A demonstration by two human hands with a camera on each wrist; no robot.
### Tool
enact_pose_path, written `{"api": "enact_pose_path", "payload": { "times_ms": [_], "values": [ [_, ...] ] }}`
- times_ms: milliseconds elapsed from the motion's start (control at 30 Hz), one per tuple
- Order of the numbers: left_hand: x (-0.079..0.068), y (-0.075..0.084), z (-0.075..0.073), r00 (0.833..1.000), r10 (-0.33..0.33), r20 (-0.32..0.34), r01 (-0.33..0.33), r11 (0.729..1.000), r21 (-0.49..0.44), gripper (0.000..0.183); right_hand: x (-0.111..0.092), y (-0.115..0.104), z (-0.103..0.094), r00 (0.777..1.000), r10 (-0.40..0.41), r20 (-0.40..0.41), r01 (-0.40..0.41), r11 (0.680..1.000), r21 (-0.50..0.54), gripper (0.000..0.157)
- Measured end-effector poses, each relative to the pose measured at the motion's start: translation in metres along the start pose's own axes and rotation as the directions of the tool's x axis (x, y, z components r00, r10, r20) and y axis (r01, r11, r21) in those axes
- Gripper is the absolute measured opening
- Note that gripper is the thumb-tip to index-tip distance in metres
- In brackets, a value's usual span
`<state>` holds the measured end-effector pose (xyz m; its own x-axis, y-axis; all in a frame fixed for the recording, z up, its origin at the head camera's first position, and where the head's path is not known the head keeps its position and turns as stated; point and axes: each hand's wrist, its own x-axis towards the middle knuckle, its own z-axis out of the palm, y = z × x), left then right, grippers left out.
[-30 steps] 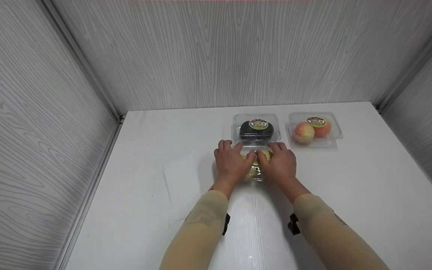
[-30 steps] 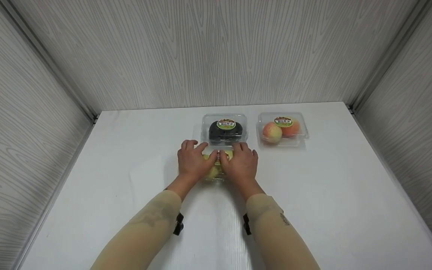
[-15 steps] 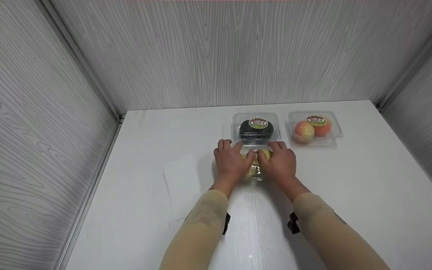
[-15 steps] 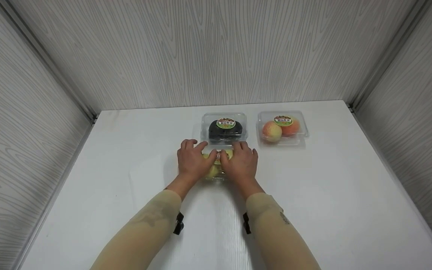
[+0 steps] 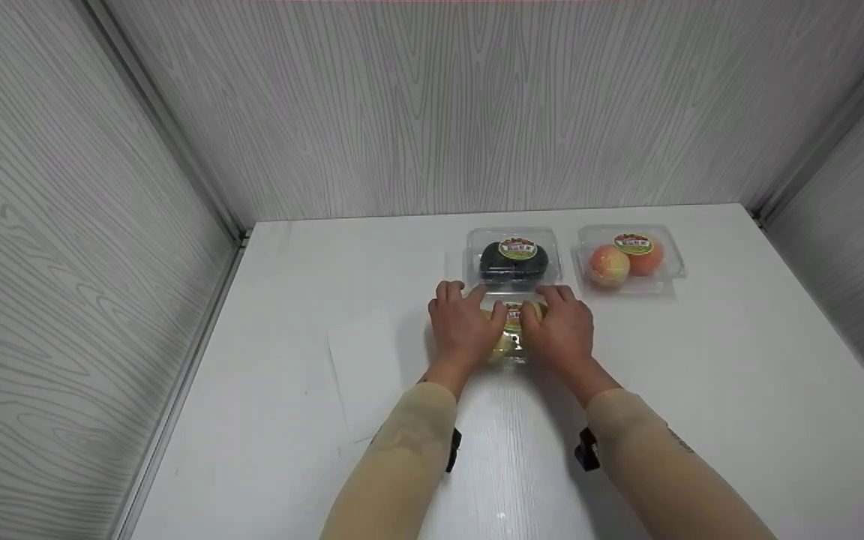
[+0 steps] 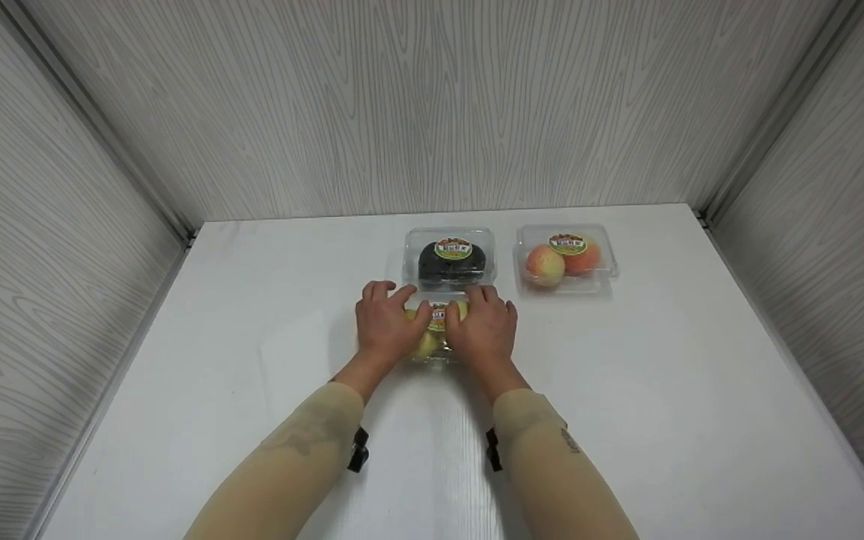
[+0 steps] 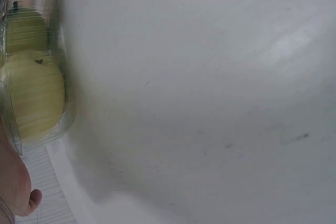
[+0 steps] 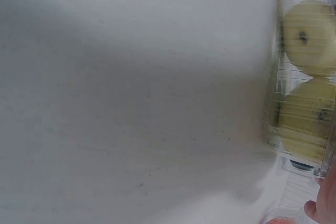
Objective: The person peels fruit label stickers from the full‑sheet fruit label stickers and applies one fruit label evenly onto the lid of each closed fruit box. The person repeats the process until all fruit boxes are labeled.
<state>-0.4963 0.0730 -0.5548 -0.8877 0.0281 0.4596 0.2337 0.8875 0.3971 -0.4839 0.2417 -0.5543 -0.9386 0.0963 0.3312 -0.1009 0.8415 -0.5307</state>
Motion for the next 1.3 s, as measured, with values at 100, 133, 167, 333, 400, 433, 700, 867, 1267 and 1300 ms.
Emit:
{"api": "enact_pose_path", "payload": {
  "times_ms": [100, 133, 167, 333, 400, 433, 700, 867, 1267, 1300],
  "values": [
    [-0.001, 0.0, 0.0, 1.0, 0.01, -0.028, -0.01, 1.0, -0.013, 0.037, 0.0, 0.001, 0.001, 0.999, -0.024, -0.027, 0.024, 1.0, 0.006, 0.044],
    [-0.001, 0.0, -0.001, 0.999, 0.011, -0.034, -0.012, 1.0, -0.017, 0.037, 0.0, 0.001, 0.001, 0.999, -0.026, -0.034, 0.026, 1.0, 0.005, 0.044],
    [-0.001, 0.0, -0.001, 0.999, 0.013, -0.039, -0.014, 1.0, -0.024, 0.036, 0.0, 0.001, 0.002, 0.999, -0.028, -0.041, 0.028, 1.0, 0.002, 0.043],
    [-0.001, -0.001, -0.001, 0.999, 0.019, -0.043, -0.021, 0.999, -0.036, 0.035, 0.0, 0.002, 0.003, 0.998, -0.031, -0.059, 0.031, 1.0, 0.001, 0.04],
    [-0.001, -0.001, -0.001, 0.999, 0.02, -0.04, -0.021, 0.999, -0.037, 0.036, 0.0, 0.003, 0.003, 0.998, -0.032, -0.062, 0.032, 0.999, 0.005, 0.04],
    [-0.001, -0.001, -0.001, 0.999, 0.017, -0.036, -0.019, 0.999, -0.035, 0.036, 0.0, 0.003, 0.003, 0.998, -0.032, -0.062, 0.032, 0.999, 0.008, 0.04],
    [-0.004, -0.002, -0.002, 1.0, 0.011, 0.023, -0.01, 0.998, -0.057, 0.049, -0.003, 0.005, 0.002, 0.999, -0.032, 0.005, 0.032, 0.999, 0.021, 0.05],
    [-0.006, -0.007, -0.002, 0.999, 0.018, 0.027, -0.015, 0.994, -0.107, 0.055, -0.007, 0.007, 0.002, 0.998, -0.051, 0.04, 0.05, 0.999, 0.022, 0.057],
    [-0.006, -0.01, -0.001, 0.993, 0.024, 0.112, -0.015, 0.997, -0.081, 0.066, -0.009, 0.008, -0.004, 0.996, -0.059, 0.063, 0.056, 0.997, 0.043, 0.062],
    [-0.006, -0.01, -0.001, 0.993, 0.024, 0.112, -0.015, 0.997, -0.081, 0.067, -0.009, 0.008, -0.004, 0.996, -0.057, 0.067, 0.055, 0.998, 0.04, 0.062]
  ]
}}
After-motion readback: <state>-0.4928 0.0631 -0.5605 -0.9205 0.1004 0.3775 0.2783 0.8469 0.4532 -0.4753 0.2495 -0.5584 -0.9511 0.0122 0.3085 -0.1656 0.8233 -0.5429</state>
